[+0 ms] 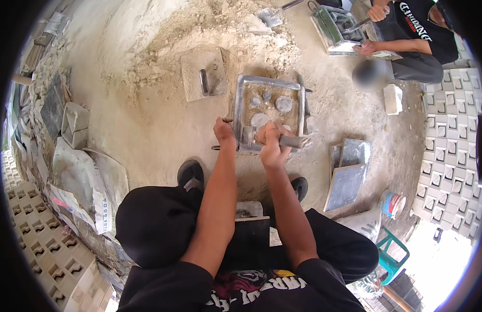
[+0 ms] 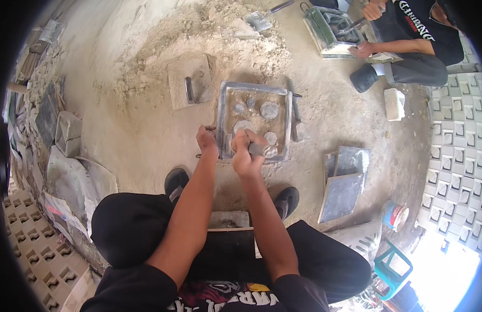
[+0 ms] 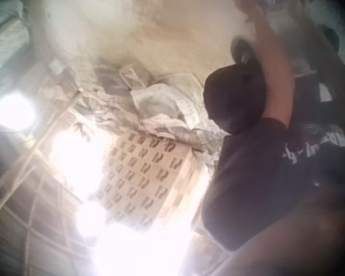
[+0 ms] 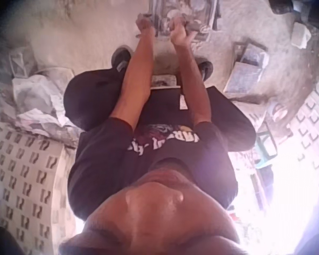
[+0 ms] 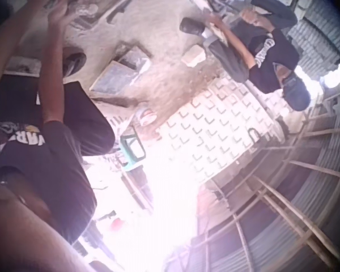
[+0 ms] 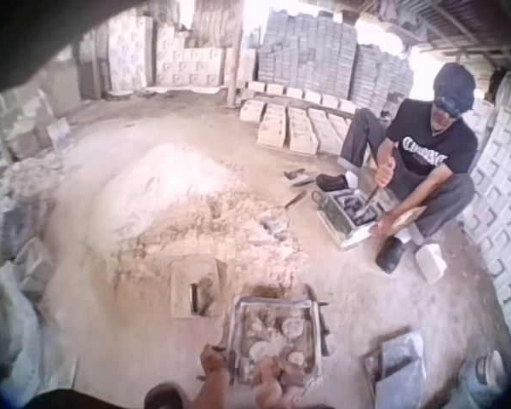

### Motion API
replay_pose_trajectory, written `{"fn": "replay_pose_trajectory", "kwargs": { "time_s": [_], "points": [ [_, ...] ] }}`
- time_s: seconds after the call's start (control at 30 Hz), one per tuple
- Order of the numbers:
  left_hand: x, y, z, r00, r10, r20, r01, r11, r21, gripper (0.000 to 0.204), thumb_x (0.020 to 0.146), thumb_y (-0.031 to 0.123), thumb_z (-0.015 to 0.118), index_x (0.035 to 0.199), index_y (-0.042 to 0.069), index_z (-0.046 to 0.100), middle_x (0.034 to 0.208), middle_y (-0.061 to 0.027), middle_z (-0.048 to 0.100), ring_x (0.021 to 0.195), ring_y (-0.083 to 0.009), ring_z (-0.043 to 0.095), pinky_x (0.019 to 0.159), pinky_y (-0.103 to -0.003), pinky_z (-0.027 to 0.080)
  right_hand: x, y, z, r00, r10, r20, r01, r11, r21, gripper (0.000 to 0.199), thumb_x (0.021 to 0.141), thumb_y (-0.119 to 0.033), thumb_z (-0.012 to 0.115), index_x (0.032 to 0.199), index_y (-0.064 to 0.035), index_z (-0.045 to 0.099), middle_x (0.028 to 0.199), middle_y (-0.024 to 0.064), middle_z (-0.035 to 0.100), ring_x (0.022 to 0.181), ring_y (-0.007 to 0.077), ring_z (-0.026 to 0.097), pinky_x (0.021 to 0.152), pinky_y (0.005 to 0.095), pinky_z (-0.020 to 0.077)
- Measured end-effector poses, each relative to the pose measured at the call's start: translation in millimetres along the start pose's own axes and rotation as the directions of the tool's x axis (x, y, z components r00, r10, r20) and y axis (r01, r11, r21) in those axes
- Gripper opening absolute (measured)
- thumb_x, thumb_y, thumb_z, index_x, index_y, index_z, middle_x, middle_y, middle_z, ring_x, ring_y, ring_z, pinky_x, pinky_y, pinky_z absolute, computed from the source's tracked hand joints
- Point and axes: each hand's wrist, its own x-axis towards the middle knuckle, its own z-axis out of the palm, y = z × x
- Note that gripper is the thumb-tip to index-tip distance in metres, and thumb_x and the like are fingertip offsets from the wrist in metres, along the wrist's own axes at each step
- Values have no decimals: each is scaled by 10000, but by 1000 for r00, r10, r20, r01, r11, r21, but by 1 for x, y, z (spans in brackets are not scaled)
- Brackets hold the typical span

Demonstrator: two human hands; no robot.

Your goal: The person is packing a dry sand-cement mixture into a decorative square mold using a metal tamper and smoothing the top of the mixture by hand.

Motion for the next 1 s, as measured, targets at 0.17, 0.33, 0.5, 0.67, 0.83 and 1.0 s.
{"fn": "replay_pose_trajectory", "kwargs": {
  "time_s": [0.17, 0.33, 0.5, 0.67, 0.83, 1.0],
  "points": [
    [12, -7, -6, 991, 124, -55, -121, 992, 45, 437, 928, 290, 368, 774, -33, 617, 573, -17, 482, 520, -131, 425, 523, -283, 326, 5, -32, 8, 999, -22, 40, 17, 991, 131, 378, 921, -81, 441, 560, -63, 332, 490, -2, 318, 443, 82, 279, 422, 289, 211],
    [1, -1, -2, 998, 50, -42, -52, 998, -42, 497, 954, 307, 347, 730, -37, 628, 517, 24, 380, 484, -119, 354, 506, -292, 276, -10, 16, 5, 985, -104, 135, 122, 983, -138, 382, 934, -82, 427, 561, -75, 343, 485, 4, 350, 431, 81, 295, 422, 290, 227],
    [-3, 5, -2, 996, 52, -76, -58, 994, -87, 525, 970, 327, 339, 713, -31, 625, 515, 30, 366, 484, -113, 335, 511, -290, 261, 0, -21, 12, 997, -73, -33, 75, 993, 91, 391, 949, -67, 422, 565, -84, 346, 491, 6, 363, 427, 73, 279, 421, 293, 230],
    [-1, 4, 0, 980, 170, -101, -163, 984, 69, 423, 901, 249, 389, 705, -23, 647, 520, 1, 418, 489, -147, 380, 509, -315, 295, -11, 9, 17, 995, -76, 66, 86, 982, -167, 352, 880, -48, 452, 543, -74, 355, 497, 7, 407, 472, 78, 339, 430, 291, 253],
    [5, 5, 2, 976, 192, -101, -185, 980, 73, 380, 845, 222, 409, 699, -33, 651, 525, -28, 434, 502, -163, 401, 518, -327, 317, 4, 0, 23, 987, -94, 131, 112, 983, -142, 330, 866, -56, 440, 537, -45, 409, 506, 9, 422, 454, 92, 350, 418, 289, 257],
    [-3, -1, -8, 990, 121, -75, -120, 993, 18, 395, 849, 232, 404, 690, -32, 653, 549, -65, 483, 530, -189, 441, 546, -342, 342, 5, -5, 8, 997, 24, 69, -26, 999, 37, 339, 890, -82, 456, 556, -58, 402, 512, 2, 417, 450, 90, 348, 424, 271, 252]
  ]
}}
